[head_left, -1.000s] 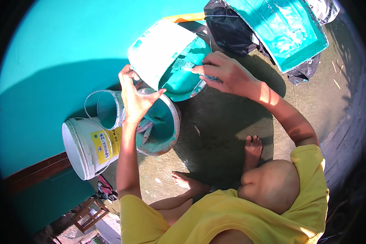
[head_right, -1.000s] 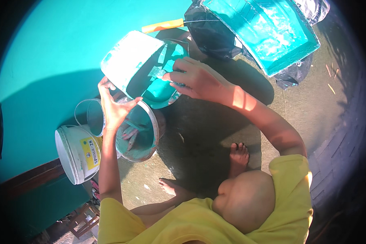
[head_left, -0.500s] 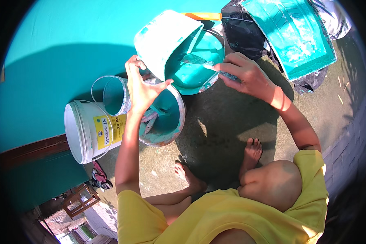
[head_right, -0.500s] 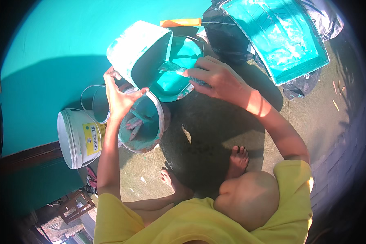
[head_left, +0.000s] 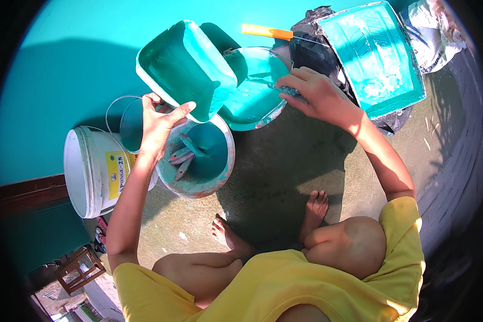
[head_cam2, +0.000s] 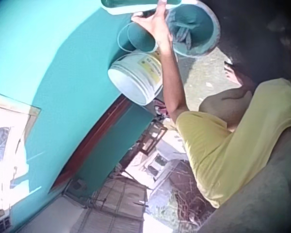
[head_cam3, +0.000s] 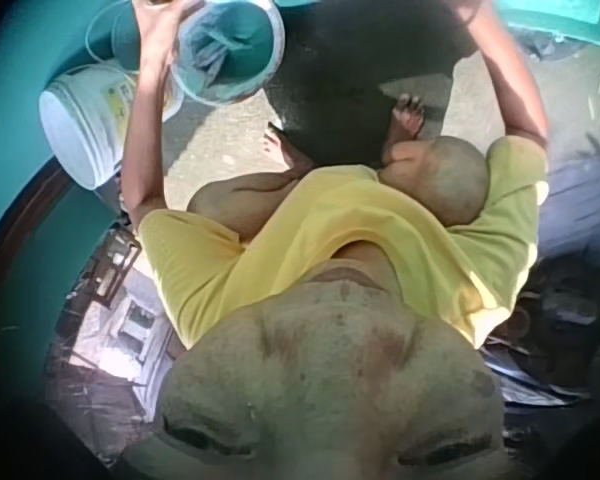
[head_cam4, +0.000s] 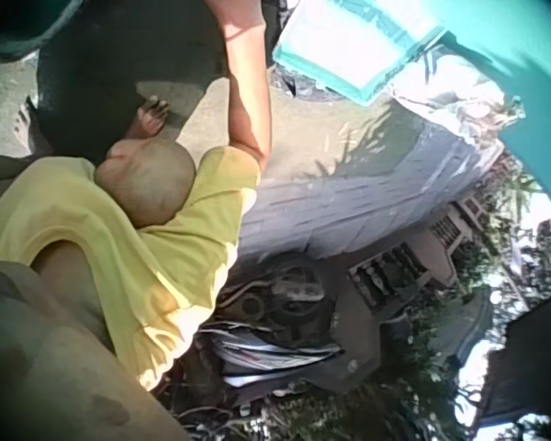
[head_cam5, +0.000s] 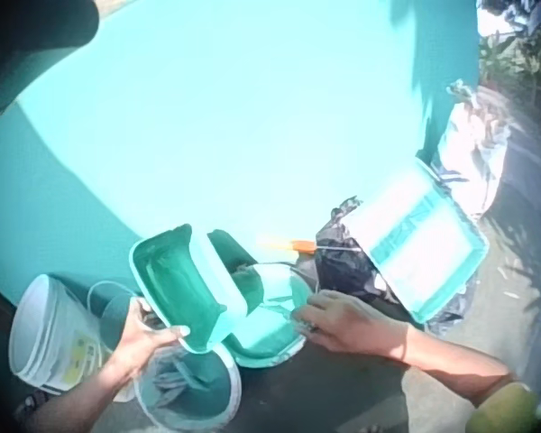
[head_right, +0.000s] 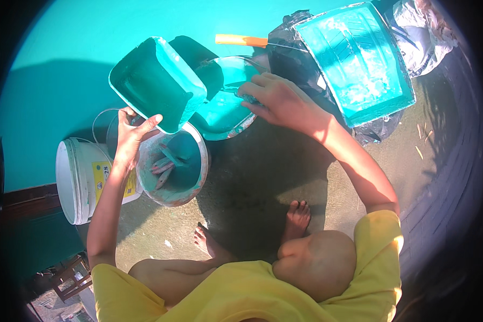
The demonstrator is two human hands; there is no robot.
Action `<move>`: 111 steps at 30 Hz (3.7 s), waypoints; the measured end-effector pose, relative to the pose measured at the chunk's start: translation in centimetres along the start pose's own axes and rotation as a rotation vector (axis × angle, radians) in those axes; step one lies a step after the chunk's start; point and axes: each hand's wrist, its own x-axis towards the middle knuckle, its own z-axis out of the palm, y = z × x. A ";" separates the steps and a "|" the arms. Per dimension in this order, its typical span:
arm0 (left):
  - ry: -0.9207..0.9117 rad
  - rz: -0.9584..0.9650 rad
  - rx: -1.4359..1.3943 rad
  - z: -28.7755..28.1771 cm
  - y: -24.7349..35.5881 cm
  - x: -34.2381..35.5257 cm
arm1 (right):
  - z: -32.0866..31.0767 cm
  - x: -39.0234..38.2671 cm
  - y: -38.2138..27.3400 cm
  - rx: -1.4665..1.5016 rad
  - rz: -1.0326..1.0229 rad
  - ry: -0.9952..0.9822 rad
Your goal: The person pours green paint from a small container into a green paint tray and then stirs it with a paint roller and a brush.
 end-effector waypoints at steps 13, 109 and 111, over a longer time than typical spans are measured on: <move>0.216 0.503 0.283 4.3 -4.9 1.4 | 0.4 2.1 -3.2 0.000 0.042 -0.039; 0.121 -0.344 -0.341 -13.4 -20.8 -16.9 | 10.0 9.5 3.6 0.081 0.732 -0.688; 0.040 -0.342 -0.540 -12.6 -19.8 -15.4 | 10.6 9.0 3.6 0.199 0.729 -0.633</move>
